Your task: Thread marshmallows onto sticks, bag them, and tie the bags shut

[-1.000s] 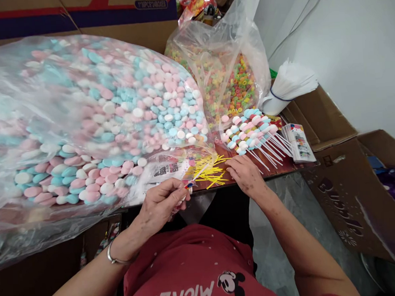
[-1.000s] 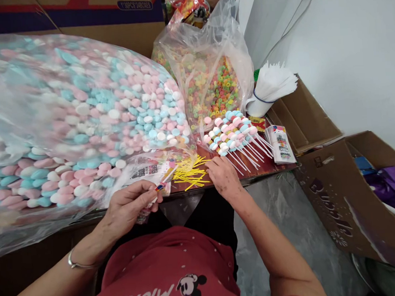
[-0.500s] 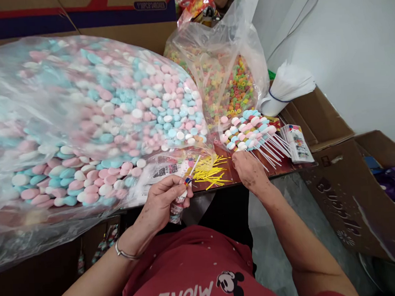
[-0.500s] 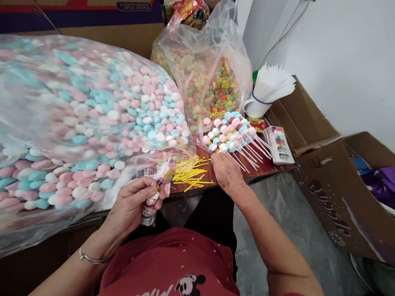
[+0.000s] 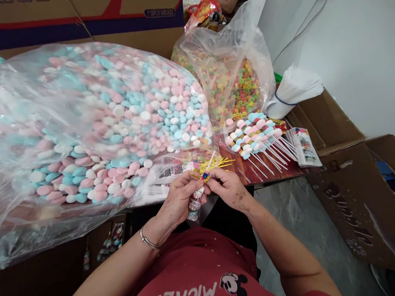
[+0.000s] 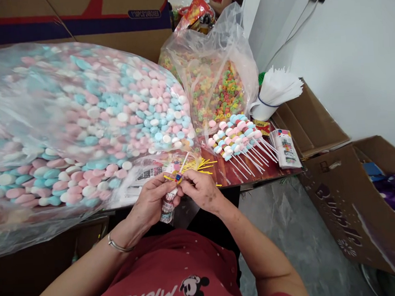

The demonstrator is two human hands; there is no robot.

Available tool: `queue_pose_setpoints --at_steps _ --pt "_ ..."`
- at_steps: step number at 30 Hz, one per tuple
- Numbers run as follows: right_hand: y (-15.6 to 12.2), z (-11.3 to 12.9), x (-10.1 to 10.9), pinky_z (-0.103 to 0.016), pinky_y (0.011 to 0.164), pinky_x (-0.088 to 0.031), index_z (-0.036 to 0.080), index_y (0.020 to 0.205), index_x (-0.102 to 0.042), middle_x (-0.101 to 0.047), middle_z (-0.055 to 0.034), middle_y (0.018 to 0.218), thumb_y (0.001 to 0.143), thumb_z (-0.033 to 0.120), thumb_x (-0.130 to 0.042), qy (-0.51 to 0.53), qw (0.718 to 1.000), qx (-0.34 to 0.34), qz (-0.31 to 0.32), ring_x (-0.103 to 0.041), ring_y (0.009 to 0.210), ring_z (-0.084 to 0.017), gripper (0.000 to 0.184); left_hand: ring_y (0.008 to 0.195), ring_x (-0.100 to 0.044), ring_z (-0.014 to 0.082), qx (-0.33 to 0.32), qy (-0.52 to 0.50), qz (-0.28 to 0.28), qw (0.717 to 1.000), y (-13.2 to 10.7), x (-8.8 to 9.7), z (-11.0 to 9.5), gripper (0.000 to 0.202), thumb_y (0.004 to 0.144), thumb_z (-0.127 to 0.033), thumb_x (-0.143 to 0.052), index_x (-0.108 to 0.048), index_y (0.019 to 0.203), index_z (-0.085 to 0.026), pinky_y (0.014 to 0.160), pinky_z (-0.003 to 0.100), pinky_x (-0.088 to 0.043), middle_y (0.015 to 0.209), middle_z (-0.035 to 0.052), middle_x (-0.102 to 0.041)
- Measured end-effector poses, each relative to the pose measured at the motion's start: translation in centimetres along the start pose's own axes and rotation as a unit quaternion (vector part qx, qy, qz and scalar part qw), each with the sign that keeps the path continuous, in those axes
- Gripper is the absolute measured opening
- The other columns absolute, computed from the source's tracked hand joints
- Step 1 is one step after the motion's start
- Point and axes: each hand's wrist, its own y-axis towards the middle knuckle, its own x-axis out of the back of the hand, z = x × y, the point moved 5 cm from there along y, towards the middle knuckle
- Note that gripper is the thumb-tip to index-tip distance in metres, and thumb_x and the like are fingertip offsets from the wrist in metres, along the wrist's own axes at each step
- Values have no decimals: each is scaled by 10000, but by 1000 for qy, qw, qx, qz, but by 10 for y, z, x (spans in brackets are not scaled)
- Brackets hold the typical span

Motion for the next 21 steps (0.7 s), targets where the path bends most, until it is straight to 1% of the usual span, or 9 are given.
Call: queue_pose_setpoints --at_steps 4,6,7,8,10,13,15,18,21 --pt "-3 -2 -2 -197 607 -423 183 725 -545 -633 38 666 869 153 -477 -39 999 -3 2 -551 607 -84 162 405 -555 89 -20 -12 -39 999 -1 2 0 269 639 -301 -774 -564 731 -160 416 181 -414 564 -15 -658" --pt "-6 4 -3 -215 629 -422 180 747 -566 -626 19 697 890 141 -471 -128 991 41 -11 -548 647 -102 176 405 -549 84 -21 -8 -54 998 -1 3 0 264 629 -297 -775 -567 709 -156 416 180 -412 563 -11 -661" --pt "-8 8 -4 -230 640 -417 178 754 -575 -619 3 710 905 136 -461 -193 978 77 -23 -540 670 -117 194 408 -547 81 -19 -4 -58 998 0 3 0 258 629 -295 -772 -568 695 -151 418 180 -413 569 -5 -665" --pt "-10 14 -5 -250 649 -409 175 759 -583 -608 -13 719 923 137 -448 -264 956 120 -35 -529 691 -133 216 408 -544 78 -16 1 -62 998 0 3 0 253 631 -294 -769 -566 676 -148 418 179 -411 568 -2 -664" --pt "-15 26 -8 -292 661 -389 165 776 -600 -584 -39 721 962 159 -415 -389 895 213 -47 -499 718 -165 263 393 -528 73 -13 6 -69 998 1 4 0 260 623 -289 -770 -551 635 -149 402 172 -394 521 -23 -622" --pt "-19 37 -13 -329 728 -389 148 846 -628 -577 -49 746 989 164 -387 -463 816 346 -28 -488 771 -185 281 347 -495 74 2 23 -71 997 3 6 0 301 588 -291 -788 -519 584 -157 364 161 -355 418 -63 -517" --pt "-19 38 -11 -335 791 -402 140 872 -635 -595 -54 803 992 161 -393 -455 797 396 5 -505 838 -188 271 335 -503 87 48 53 -39 997 4 6 1 304 567 -300 -797 -531 583 -153 345 163 -351 418 -39 -545" --pt "-16 36 -8 -320 767 -421 136 843 -630 -611 -61 847 992 181 -405 -429 805 404 71 -506 830 -179 274 358 -545 107 134 99 48 985 4 6 5 273 546 -285 -808 -603 641 -131 351 179 -400 507 31 -649" --pt "-16 38 -9 -302 724 -424 142 855 -627 -634 -66 933 990 190 -414 -401 810 406 135 -491 783 -158 257 381 -569 113 187 134 151 961 2 7 8 236 557 -270 -806 -673 661 -105 371 186 -435 543 62 -674"
